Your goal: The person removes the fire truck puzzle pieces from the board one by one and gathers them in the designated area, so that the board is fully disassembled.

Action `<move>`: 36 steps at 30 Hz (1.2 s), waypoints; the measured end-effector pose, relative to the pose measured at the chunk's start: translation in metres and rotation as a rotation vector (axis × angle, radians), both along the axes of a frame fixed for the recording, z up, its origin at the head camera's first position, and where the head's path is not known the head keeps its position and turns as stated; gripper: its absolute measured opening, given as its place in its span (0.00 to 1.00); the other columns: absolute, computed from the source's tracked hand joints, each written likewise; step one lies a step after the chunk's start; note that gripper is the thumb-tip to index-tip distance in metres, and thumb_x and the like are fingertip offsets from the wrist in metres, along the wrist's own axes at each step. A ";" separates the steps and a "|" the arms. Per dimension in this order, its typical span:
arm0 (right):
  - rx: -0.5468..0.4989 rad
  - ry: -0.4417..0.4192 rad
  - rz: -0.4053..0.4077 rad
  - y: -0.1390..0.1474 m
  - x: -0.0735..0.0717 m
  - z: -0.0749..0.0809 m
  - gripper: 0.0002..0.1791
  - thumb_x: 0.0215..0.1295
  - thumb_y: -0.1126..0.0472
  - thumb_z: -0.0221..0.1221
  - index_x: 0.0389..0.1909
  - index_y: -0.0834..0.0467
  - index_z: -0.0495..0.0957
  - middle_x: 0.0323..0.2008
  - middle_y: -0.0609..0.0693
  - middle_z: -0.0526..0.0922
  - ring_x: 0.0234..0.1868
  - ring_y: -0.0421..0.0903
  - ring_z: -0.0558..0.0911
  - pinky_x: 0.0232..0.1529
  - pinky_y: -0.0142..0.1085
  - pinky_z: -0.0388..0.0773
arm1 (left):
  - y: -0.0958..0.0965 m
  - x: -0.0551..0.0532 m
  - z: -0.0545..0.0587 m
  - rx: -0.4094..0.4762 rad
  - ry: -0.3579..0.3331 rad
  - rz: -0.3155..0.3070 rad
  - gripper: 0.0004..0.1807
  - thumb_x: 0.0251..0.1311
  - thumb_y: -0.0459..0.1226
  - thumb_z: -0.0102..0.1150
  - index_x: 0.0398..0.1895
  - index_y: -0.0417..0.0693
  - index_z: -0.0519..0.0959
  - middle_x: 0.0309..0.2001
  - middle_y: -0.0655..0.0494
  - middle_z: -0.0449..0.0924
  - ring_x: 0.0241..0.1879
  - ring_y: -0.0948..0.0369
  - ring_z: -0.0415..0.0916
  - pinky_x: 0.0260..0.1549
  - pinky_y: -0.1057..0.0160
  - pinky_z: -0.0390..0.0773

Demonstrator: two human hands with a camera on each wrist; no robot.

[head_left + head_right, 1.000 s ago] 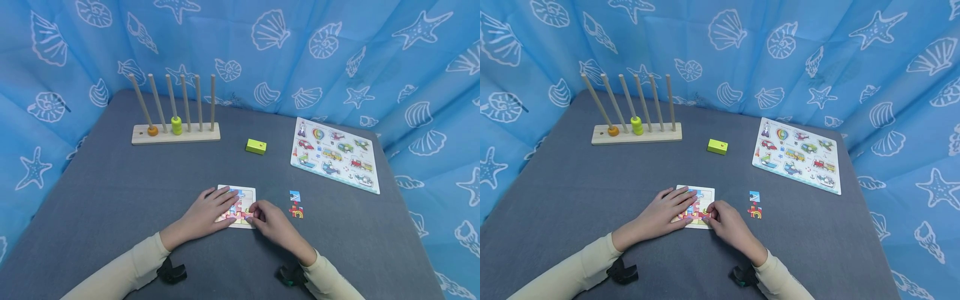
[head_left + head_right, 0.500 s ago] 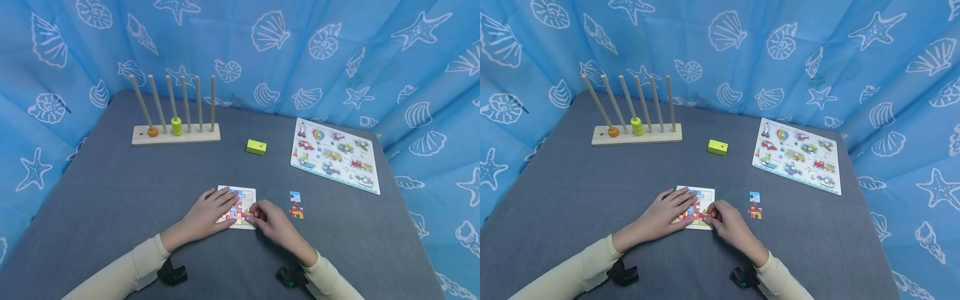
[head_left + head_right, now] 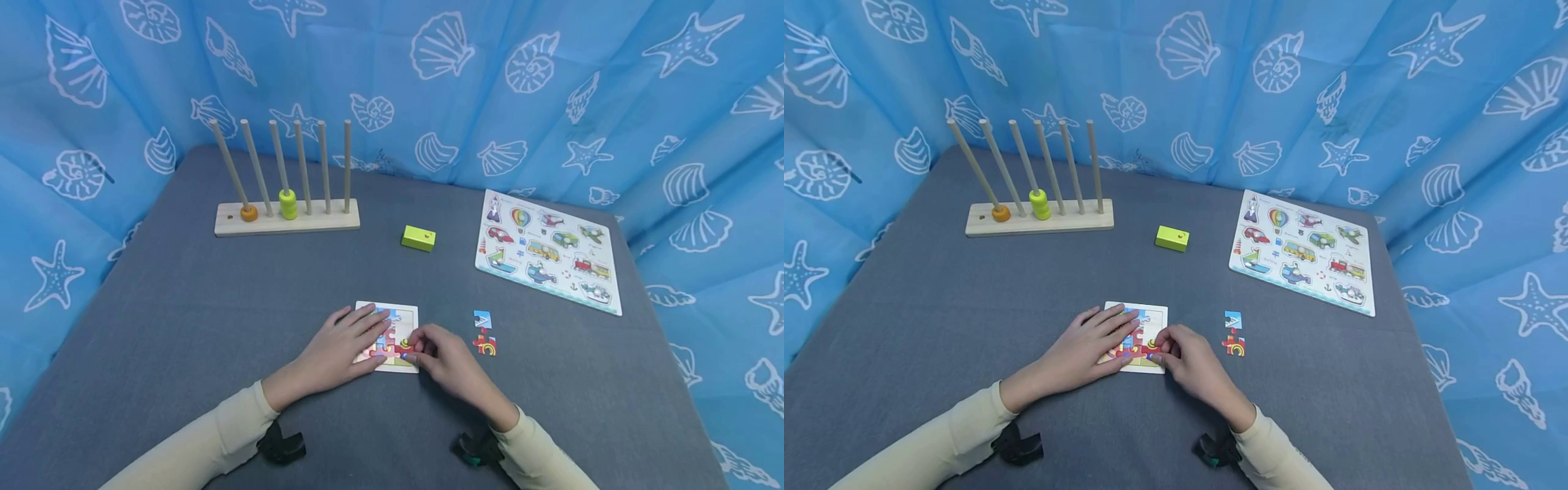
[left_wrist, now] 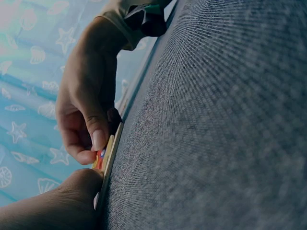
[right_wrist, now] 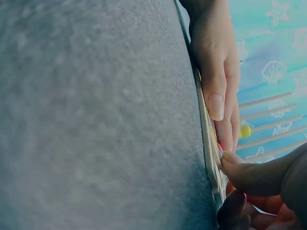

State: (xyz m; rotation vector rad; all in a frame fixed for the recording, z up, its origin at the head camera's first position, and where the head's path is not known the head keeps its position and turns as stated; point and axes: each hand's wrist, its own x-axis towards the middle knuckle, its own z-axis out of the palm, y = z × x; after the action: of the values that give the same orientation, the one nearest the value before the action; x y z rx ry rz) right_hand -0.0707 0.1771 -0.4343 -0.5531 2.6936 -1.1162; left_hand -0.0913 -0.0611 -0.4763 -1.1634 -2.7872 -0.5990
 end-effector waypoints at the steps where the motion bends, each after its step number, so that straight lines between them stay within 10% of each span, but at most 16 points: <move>1: -0.005 -0.009 -0.001 0.000 -0.001 0.000 0.08 0.59 0.63 0.66 0.37 0.55 0.77 0.28 0.42 0.72 0.28 0.36 0.71 0.28 0.29 0.69 | 0.000 0.000 0.000 0.000 0.001 0.001 0.33 0.67 0.56 0.48 0.71 0.55 0.63 0.69 0.57 0.65 0.72 0.57 0.54 0.66 0.45 0.55; 20: -0.052 -0.306 -0.093 -0.006 -0.012 0.016 0.03 0.61 0.63 0.64 0.34 0.58 0.81 0.25 0.49 0.81 0.22 0.40 0.76 0.22 0.31 0.72 | 0.000 -0.001 0.000 0.013 -0.016 0.008 0.32 0.67 0.56 0.48 0.71 0.56 0.63 0.70 0.58 0.64 0.72 0.58 0.54 0.66 0.44 0.55; 36: -0.061 -0.355 -0.262 0.030 0.005 0.024 0.06 0.62 0.62 0.63 0.37 0.59 0.79 0.30 0.50 0.80 0.27 0.42 0.77 0.28 0.33 0.75 | 0.000 -0.002 -0.003 0.038 0.025 0.003 0.32 0.66 0.56 0.49 0.70 0.56 0.65 0.69 0.59 0.65 0.71 0.57 0.56 0.65 0.45 0.57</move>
State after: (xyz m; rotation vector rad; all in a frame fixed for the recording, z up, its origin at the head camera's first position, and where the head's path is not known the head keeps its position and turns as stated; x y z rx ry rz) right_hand -0.0654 0.2075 -0.4101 -0.0002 2.4718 -1.2276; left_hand -0.0932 -0.0614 -0.4793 -1.1516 -2.7441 -0.6304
